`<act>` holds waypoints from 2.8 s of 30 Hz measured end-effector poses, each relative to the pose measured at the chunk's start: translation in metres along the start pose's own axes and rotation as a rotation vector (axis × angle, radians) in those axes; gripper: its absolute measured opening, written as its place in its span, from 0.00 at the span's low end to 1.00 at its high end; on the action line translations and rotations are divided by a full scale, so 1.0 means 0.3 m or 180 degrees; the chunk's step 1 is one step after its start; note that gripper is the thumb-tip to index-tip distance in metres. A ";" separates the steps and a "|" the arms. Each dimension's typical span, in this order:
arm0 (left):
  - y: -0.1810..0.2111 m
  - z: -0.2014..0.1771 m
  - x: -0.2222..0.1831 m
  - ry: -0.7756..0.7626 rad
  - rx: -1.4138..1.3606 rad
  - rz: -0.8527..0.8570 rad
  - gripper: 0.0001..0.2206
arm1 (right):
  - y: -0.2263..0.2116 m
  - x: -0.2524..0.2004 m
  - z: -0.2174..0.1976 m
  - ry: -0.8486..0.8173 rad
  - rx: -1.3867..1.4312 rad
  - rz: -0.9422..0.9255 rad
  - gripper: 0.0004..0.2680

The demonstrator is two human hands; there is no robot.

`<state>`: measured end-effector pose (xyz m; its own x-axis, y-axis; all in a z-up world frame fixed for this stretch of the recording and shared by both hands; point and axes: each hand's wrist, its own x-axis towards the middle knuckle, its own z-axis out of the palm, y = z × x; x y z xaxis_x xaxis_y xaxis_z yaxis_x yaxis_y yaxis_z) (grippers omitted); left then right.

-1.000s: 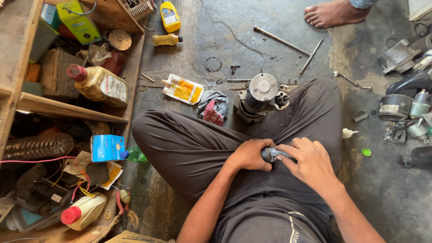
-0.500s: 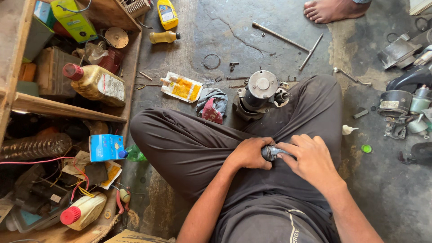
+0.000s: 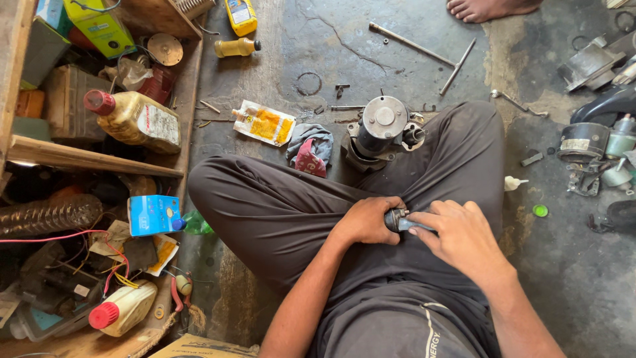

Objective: The person sits on the floor and uses a metal file to scrape and clean the surface of a small cylindrical electrical component. They rotate the component to access different areas and later wipe it with a cloth.

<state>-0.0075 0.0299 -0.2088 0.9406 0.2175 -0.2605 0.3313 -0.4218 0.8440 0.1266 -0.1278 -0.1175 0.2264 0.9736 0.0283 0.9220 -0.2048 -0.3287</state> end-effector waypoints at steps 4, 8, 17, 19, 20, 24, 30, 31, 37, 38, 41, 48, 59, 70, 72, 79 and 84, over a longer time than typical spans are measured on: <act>0.002 0.000 0.003 0.0015 0.0048 0.0019 0.28 | 0.003 0.006 -0.012 -0.0143 -0.0013 0.0119 0.09; 0.007 0.001 0.002 0.0026 0.0056 0.0061 0.29 | 0.003 0.012 -0.022 -0.0325 -0.0053 0.0176 0.09; 0.014 -0.001 0.000 0.0009 0.0076 0.0018 0.28 | -0.005 0.027 -0.037 -0.0428 -0.0133 0.0160 0.10; 0.009 0.001 -0.003 0.0021 0.0081 0.0032 0.28 | -0.009 0.027 -0.035 -0.0463 -0.0163 0.0176 0.10; 0.008 0.005 -0.005 0.0023 0.0079 0.0039 0.28 | -0.010 0.024 -0.034 -0.0495 -0.0201 0.0164 0.10; 0.010 0.004 0.006 0.0021 0.0079 0.0078 0.28 | -0.002 0.021 -0.041 -0.0445 -0.0056 0.0235 0.10; 0.011 -0.001 0.002 -0.0008 0.0078 0.0073 0.28 | -0.005 0.022 -0.028 -0.0454 -0.0135 0.0121 0.10; 0.015 -0.002 0.002 -0.0008 0.0090 0.0061 0.28 | -0.002 0.024 -0.031 -0.0418 -0.0115 0.0143 0.10; 0.012 0.001 -0.001 -0.0030 0.0057 0.0034 0.28 | -0.003 0.023 -0.024 -0.0395 -0.0146 0.0150 0.09; 0.010 0.000 0.004 -0.0034 0.0060 0.0066 0.28 | -0.002 0.025 -0.026 -0.0438 -0.0137 0.0220 0.09; -0.004 0.011 0.007 -0.0011 0.0078 -0.0011 0.29 | -0.005 0.026 -0.024 -0.0421 -0.0213 0.0168 0.10; -0.026 0.001 0.008 0.0398 -0.0467 0.0068 0.28 | 0.104 0.000 -0.063 -0.0563 -0.0267 0.1137 0.13; -0.017 -0.437 -0.038 0.1921 -0.2120 0.0109 0.19 | 0.481 0.391 -0.077 0.0469 -0.0075 0.1113 0.14; -0.307 -0.714 0.326 0.2343 0.0219 -0.0173 0.27 | 0.350 0.400 0.140 0.0497 0.4911 0.1411 0.20; -0.370 -0.658 0.406 0.2414 0.0405 -0.0324 0.25 | 0.320 0.379 0.177 0.0244 0.5261 0.1394 0.22; -0.499 -0.543 0.466 0.1965 0.0677 -0.0515 0.23 | 0.321 0.388 0.261 -0.0319 0.4947 0.1706 0.24; -0.503 -0.544 0.464 0.1835 0.0929 -0.0619 0.25 | 0.376 0.390 0.294 -0.0441 0.4943 0.1375 0.26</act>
<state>0.0613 0.2673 -0.2958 0.6989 0.7144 -0.0348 0.5732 -0.5303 0.6247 0.2295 -0.0283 -0.2346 0.2632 0.8920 -0.3675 -0.4099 -0.2414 -0.8796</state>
